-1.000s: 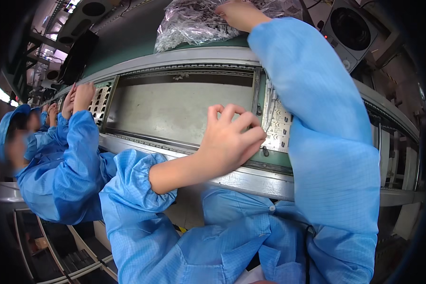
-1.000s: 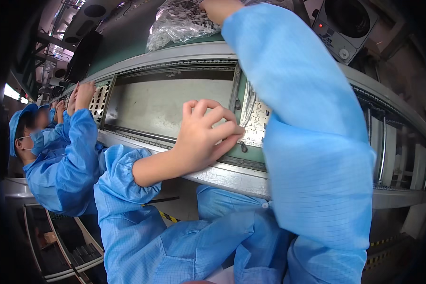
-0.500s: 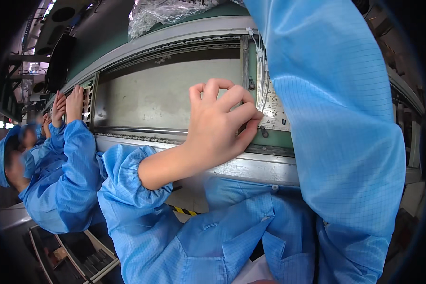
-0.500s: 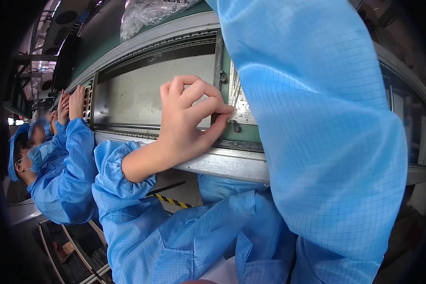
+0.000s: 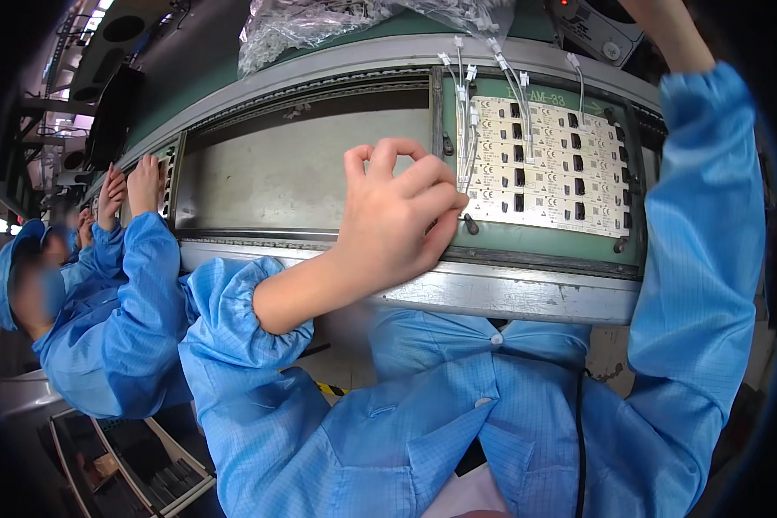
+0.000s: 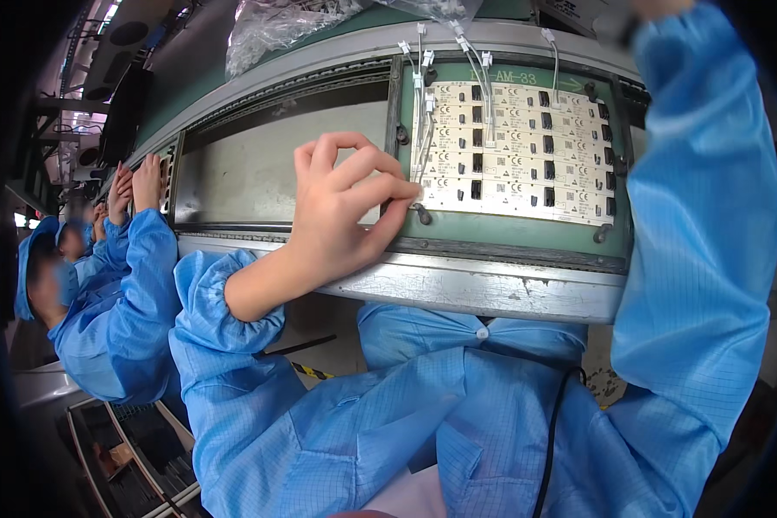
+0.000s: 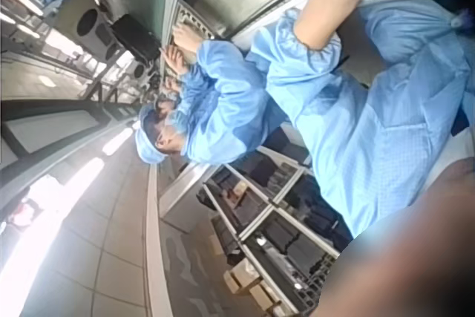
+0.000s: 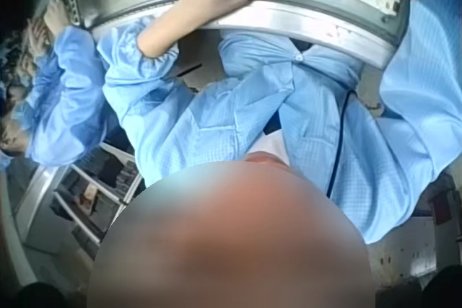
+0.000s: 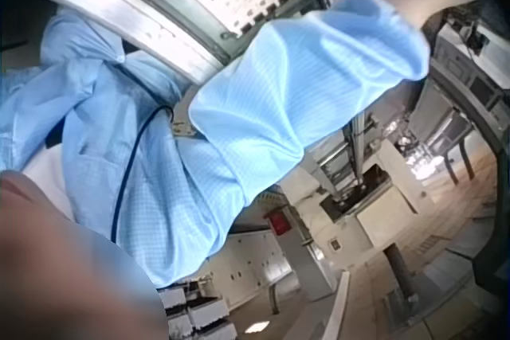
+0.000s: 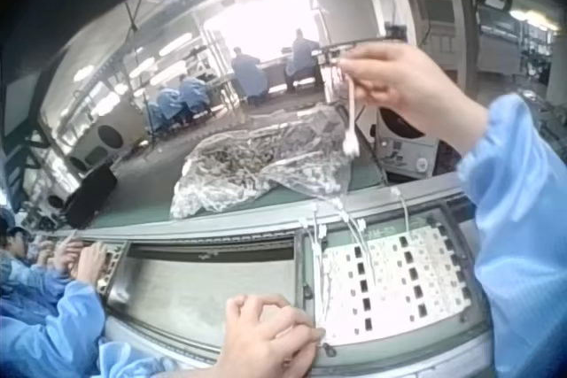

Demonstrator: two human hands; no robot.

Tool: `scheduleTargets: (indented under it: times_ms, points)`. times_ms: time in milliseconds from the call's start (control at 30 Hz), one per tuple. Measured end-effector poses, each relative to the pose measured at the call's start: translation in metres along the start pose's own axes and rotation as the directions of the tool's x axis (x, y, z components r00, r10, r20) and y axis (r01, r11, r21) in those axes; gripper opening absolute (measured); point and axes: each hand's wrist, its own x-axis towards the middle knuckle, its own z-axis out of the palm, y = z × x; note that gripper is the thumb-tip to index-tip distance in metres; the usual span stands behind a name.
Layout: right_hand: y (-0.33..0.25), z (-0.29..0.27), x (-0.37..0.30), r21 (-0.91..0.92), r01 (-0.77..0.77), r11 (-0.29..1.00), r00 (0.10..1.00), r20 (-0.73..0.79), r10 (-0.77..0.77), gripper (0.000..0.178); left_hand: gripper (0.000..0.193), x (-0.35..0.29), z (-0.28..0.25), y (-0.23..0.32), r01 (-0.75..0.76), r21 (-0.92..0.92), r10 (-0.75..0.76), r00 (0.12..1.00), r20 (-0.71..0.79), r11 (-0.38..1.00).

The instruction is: Assemble small electronic components and wires onto a printed circuit board on an industrial assembly line.

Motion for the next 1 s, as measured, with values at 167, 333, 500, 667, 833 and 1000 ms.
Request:
scheduleTargets:
  times_ms: [167,333,500,667,833,1000]
  points:
    - [-0.01,-0.045,-0.062,-0.176,-0.194,0.965,0.977,0.051,0.205,0.016,0.033,-0.008,-0.015,0.004,-0.08,0.038,0.076,0.993,0.093,0.996]
    - [0.014,-0.093,-0.107,-0.214,-0.196,0.957,0.944,0.224,0.243,0.022,0.034,-0.003,-0.021,0.006,-0.077,-0.021,0.079,0.969,0.233,0.997]
    - [0.017,-0.078,-0.171,-0.124,-0.247,0.961,0.95,0.162,0.265,0.02,0.016,0.074,-0.025,-0.103,0.023,0.261,-0.045,0.996,0.078,0.965]
    - [0.028,-0.057,-0.209,-0.271,-0.248,0.93,0.96,0.061,0.274,0.015,0.018,0.122,-0.004,-0.201,0.095,0.363,-0.103,0.995,0.002,0.927]
    - [0.033,-0.047,-0.214,-0.625,0.104,0.773,0.988,0.152,-0.01,0.013,0.017,0.129,0.001,-0.213,0.113,0.518,-0.173,0.983,0.067,0.848]
    - [0.05,-0.047,-0.216,-0.747,0.284,0.602,0.951,0.302,-0.074,0.009,0.019,0.136,-0.014,-0.17,0.361,0.203,-0.306,0.917,-0.257,0.91]
